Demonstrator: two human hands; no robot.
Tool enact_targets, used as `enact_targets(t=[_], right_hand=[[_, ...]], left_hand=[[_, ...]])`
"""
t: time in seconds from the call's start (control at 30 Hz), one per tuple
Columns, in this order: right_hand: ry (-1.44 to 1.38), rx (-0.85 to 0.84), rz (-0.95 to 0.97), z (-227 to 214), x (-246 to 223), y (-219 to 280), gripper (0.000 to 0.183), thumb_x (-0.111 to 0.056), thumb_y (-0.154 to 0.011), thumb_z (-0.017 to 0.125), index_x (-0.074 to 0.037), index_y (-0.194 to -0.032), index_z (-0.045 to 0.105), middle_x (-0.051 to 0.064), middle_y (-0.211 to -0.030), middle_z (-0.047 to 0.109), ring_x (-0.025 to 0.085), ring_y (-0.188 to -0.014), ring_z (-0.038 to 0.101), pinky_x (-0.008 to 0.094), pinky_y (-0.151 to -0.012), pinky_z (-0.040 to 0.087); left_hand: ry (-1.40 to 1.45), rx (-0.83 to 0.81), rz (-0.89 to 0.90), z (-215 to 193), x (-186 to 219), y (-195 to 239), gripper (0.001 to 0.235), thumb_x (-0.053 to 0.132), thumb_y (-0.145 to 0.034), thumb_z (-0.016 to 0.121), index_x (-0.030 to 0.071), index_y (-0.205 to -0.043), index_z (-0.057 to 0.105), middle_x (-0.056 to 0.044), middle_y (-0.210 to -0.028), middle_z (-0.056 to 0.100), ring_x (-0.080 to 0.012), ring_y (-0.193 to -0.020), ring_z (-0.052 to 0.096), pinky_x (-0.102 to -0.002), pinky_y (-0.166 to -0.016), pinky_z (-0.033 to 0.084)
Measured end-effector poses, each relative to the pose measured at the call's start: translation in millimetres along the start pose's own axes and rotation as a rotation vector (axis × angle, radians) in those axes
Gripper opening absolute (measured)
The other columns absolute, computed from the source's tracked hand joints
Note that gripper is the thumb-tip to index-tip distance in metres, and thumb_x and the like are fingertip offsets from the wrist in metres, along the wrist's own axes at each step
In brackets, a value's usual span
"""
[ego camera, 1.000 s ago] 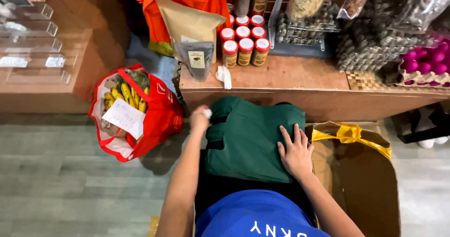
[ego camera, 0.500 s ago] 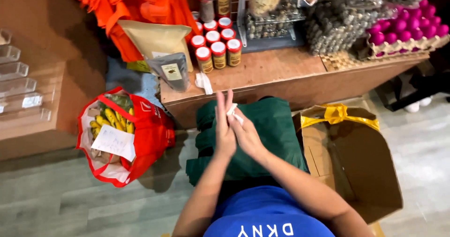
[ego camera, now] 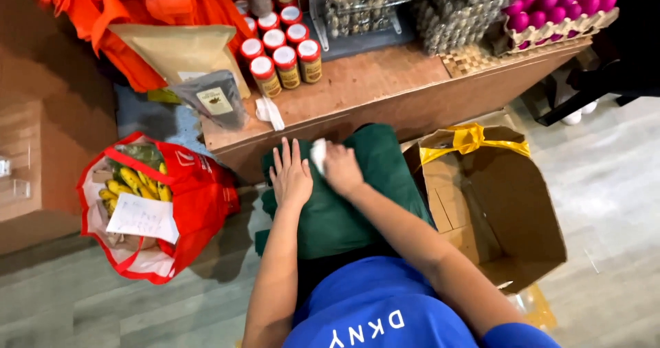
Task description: The person wipes the surface of a stack of green reusable shopping bags with a white wipe. They repeatedly rub the top bag, fold the wipe, and continue wiping different sections of the bag stack on a wooden counter.
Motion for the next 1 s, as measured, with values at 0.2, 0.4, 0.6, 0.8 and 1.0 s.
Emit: enact_targets(t=[0.2, 0.4, 0.6, 0.8, 1.0], right_hand=[[0.169, -0.077, 0.054, -62, 66, 5, 0.047, -0.015, -0.1, 0.053, -0.021, -0.143, 0.068, 0.011, -0.152, 0.064, 0.032, -0.147, 0.049, 0.064, -0.114, 0.036], [-0.075, -0.293, 0.445, -28, 184, 21, 0.022, -0.021, -0.101, 0.061, -0.017, -0.115, 0.078, 0.012, -0.102, 0.083, 0.035, -0.1, 0.081, 0.052, -0.072, 0.065], [-0.463, 0.16, 0.599, -137, 182, -2, 0.068, -0.017, -0.098, 0.057, -0.047, -0.159, 0.05, -0.008, -0.158, 0.055, 0.022, -0.145, 0.054, 0.041, -0.119, 0.045], [-0.627, 0.202, 0.303, -117, 8, 13, 0.058, -0.013, -0.094, 0.056, -0.003, -0.152, 0.053, 0.023, -0.148, 0.06, 0.038, -0.141, 0.056, 0.052, -0.111, 0.042], [0.27, -0.1, -0.257, -56, 45, 85, 0.077, -0.012, -0.079, 0.052, -0.011, -0.156, 0.051, 0.012, -0.156, 0.055, 0.028, -0.144, 0.05, 0.053, -0.11, 0.04]], left_hand=[[0.024, -0.014, -0.052, -8, 1, 5, 0.067, 0.045, -0.114, 0.037, 0.027, -0.175, 0.019, -0.004, -0.184, 0.003, -0.0386, -0.166, 0.012, -0.064, -0.128, 0.026], [0.017, 0.008, -0.061, -1, 0, 1, 0.065, 0.045, -0.114, 0.037, 0.028, -0.175, 0.021, -0.005, -0.184, 0.004, -0.0394, -0.166, 0.014, -0.064, -0.128, 0.026], [-0.025, 0.001, -0.057, -4, 5, 2, 0.066, 0.043, -0.114, 0.039, 0.025, -0.175, 0.022, -0.008, -0.183, 0.004, -0.0414, -0.166, 0.014, -0.064, -0.127, 0.029], [-0.07, 0.006, -0.045, 3, -3, -1, 0.066, 0.042, -0.114, 0.039, 0.027, -0.175, 0.018, -0.007, -0.183, 0.002, -0.0415, -0.165, 0.015, -0.064, -0.126, 0.031], [-0.037, -0.029, -0.05, -5, 1, 0, 0.067, 0.045, -0.113, 0.036, 0.027, -0.175, 0.019, -0.007, -0.183, 0.003, -0.0404, -0.166, 0.011, -0.064, -0.127, 0.028]])
Point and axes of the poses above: each hand's wrist, its own y-axis away from the middle knuckle, its own z-axis out of the palm, x = y × z, the point moved 3 cm from there along -y, towards the middle knuckle
